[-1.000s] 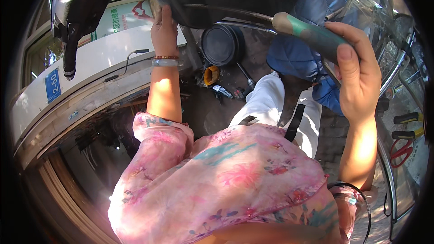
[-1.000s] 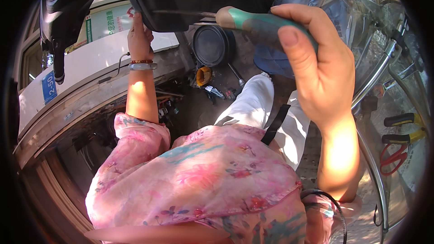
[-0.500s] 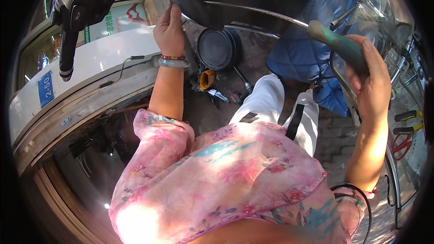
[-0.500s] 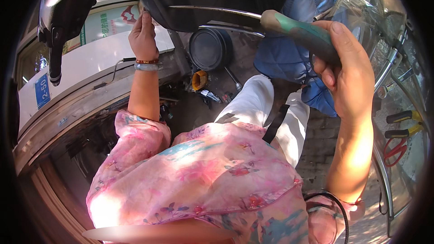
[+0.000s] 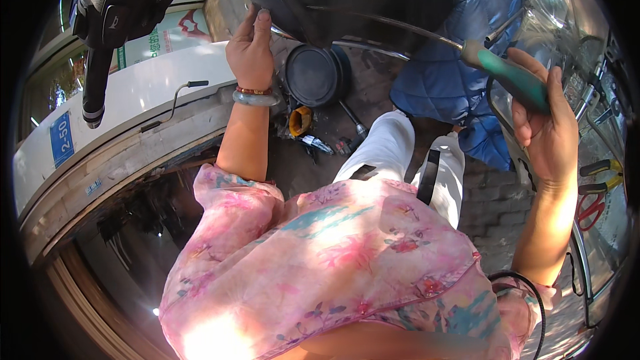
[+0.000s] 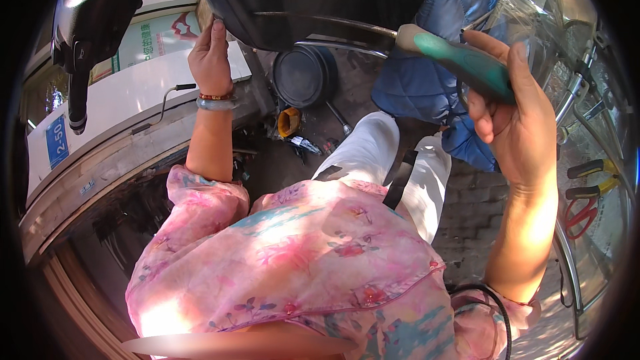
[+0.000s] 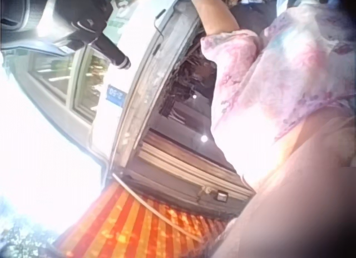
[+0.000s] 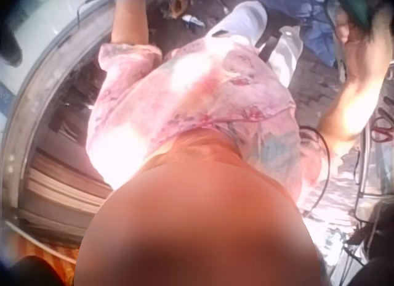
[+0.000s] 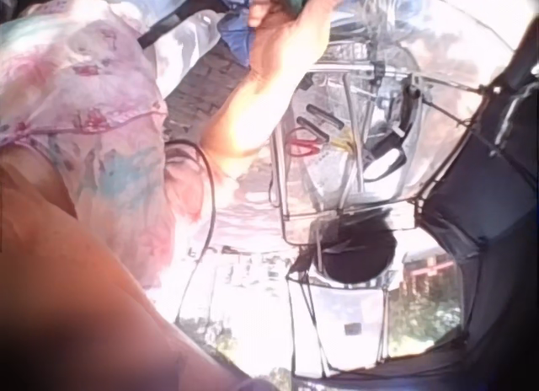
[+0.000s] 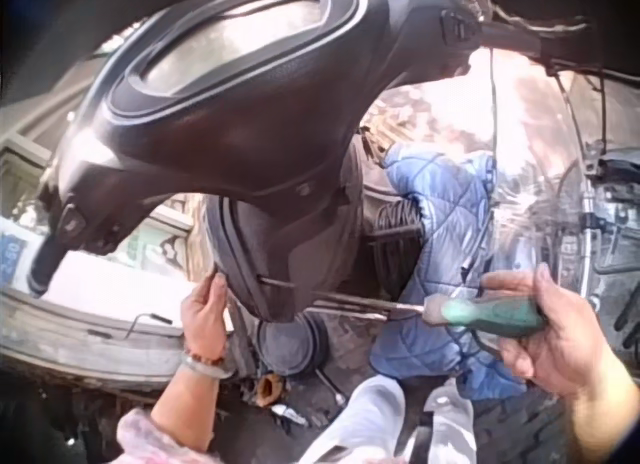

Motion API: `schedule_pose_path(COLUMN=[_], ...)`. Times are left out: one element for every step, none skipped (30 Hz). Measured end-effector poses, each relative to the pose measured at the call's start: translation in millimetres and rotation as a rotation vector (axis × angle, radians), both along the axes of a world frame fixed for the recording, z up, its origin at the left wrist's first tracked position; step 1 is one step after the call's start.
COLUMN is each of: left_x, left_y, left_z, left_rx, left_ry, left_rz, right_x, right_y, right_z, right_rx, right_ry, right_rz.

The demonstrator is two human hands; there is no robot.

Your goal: The person adjusts the front fairing of a scooter, then uses a screwdriver to tighten screws on the handlebar assembly and dashboard area. The person works on the scooter outdoors on a paved surface.

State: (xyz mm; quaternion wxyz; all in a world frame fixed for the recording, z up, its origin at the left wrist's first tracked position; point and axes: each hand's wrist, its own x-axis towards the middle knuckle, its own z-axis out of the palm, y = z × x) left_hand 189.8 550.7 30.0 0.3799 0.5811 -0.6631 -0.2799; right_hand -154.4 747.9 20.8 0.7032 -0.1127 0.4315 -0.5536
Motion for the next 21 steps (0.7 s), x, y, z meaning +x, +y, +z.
schedule_pose_path(left_x=[1, 1, 2, 2, 2, 2, 2, 2, 1, 1, 2, 3, 4, 7, 11, 16, 21, 27, 32, 36, 38], left_y=[0, 0, -1, -1, -1, -2, -1, -2, -2, -3, -4, -4, -5, -3, -1, 2, 7, 12, 19, 26, 37], left_z=[1, 1, 1, 2, 2, 2, 2, 3, 2, 2, 2, 1, 1, 0, 1, 0, -3, -6, -8, -15, -22], left_rx=[-0.004, -0.004, -0.003, -0.003, -0.007, -0.009, -0.01, 0.018, 0.017, 0.033, 0.05, 0.038, 0.022, 0.075, 0.14, 0.204, 0.267, 0.328, 0.484, 0.661, 0.82], left_ry=[-0.016, -0.023, -0.029, -0.034, -0.036, -0.038, -0.042, -0.04, -0.019, -0.012, -0.007, 0.042, 0.066, 0.047, 0.027, 0.167, 0.308, 0.451, 0.555, 0.671, 0.744], left_rz=[0.005, 0.001, -0.005, -0.011, -0.007, -0.001, 0.003, -0.001, 0.002, 0.014, 0.026, 0.019, -0.071, -0.01, 0.02, 0.031, 0.043, 0.055, 0.116, 0.146, 0.295], right_x=[5, 12, 10, 13, 6, 3, -2, -5, -7, -9, -11, -10, -11, -11, -11, -15, -21, -29, -39, -36, -34], right_y=[0, 1, 1, 3, 3, 4, 6, 7, 7, 7, 8, 7, 7, 8, 8, 15, 24, 34, 47, 60, 75], right_z=[1, 0, 0, -1, -2, -4, -4, -5, -6, -6, -4, -5, -4, -4, -4, -3, -3, -3, -3, -9, -16], right_rx=[-0.189, -0.34, -0.556, -0.692, -0.81, -0.677, -0.588, -0.551, -0.437, -0.44, -0.359, -0.399, -0.455, -0.505, -0.574, -0.593, -0.547, -0.531, -0.503, -0.486, -0.415], right_ry=[0.202, 0.448, 0.742, 1.03, 1.342, 1.311, 1.253, 1.094, 0.93, 0.737, 0.537, 0.744, 0.816, 0.891, 1.003, 1.002, 0.978, 0.988, 0.966, 0.917, 0.856], right_rz=[-0.125, -0.286, -0.26, -0.289, -0.15, -0.06, -0.054, -0.047, -0.013, -0.006, 0.011, 0.016, 0.0, 0.056, 0.142, 0.146, 0.186, 0.133, 0.067, -0.072, -0.075])
